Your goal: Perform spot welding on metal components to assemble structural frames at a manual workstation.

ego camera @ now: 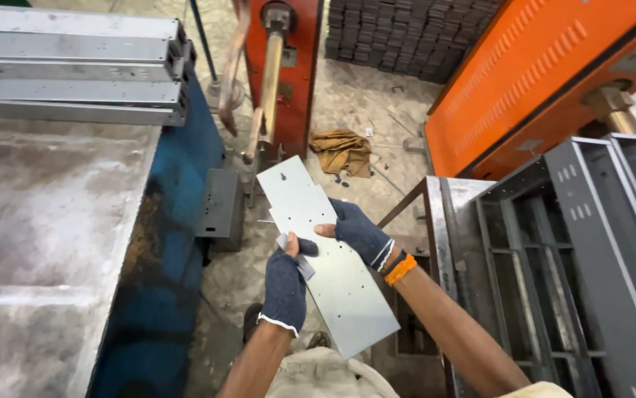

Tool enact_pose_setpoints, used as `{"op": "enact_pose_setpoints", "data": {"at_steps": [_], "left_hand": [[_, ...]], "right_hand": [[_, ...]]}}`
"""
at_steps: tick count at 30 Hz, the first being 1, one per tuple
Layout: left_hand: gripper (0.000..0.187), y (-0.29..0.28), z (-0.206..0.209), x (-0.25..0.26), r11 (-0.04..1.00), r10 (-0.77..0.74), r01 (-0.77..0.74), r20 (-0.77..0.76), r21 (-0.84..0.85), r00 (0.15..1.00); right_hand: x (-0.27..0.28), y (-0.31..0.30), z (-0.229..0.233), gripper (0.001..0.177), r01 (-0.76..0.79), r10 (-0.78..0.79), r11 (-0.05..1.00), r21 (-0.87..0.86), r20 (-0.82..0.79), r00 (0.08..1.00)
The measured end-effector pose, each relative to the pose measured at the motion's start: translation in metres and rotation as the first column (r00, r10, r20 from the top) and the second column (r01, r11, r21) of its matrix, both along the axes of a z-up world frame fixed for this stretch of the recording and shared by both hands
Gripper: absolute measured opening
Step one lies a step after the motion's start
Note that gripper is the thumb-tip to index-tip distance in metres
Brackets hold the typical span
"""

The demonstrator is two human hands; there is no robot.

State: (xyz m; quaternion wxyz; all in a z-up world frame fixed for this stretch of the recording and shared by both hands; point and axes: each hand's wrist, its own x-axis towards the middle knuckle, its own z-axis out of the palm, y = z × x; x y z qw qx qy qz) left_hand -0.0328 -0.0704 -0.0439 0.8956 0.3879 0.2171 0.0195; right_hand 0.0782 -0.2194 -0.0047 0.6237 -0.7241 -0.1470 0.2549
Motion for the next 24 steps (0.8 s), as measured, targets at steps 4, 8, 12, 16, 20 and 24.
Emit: {"op": "enact_pose_setpoints", "data": {"at_steps": [4,8,12,16,20,24], "left_hand": [[0.041,0.024,0.026,0.004,0.995,0.084,-0.086,0.036,0.058,0.996],[0.040,0.050,0.042,0.019,0.977,0.134,-0.143,0.068,0.160,0.989],[0.041,0.080,0.013,0.033,0.947,0.162,-0.179,0.084,0.266,0.983],[0.042,0.112,0.000,0.045,0.978,0.050,-0.070,0.107,0.197,0.993],[0.034,0.117,0.005,0.057,0.982,-0.174,0.179,0.076,-0.056,0.982],[0.032,0.119,-0.044,0.067,0.902,-0.364,0.397,0.195,-0.171,0.911]], "right_hand": [[0.018,0.035,0.003,0.057,-0.122,0.100,0.980,0.159,0.136,0.986],[0.042,0.067,0.009,0.043,-0.045,0.045,0.985,0.164,0.005,0.999],[0.063,0.084,0.011,0.041,0.084,-0.071,0.973,0.214,-0.069,0.995],[0.076,0.081,-0.010,0.039,0.081,-0.064,0.978,0.190,-0.094,0.994],[0.080,0.081,0.005,0.050,0.072,-0.065,0.997,-0.042,0.153,0.986],[0.046,0.103,0.071,0.073,0.430,-0.082,0.715,-0.552,0.544,0.835]]}}
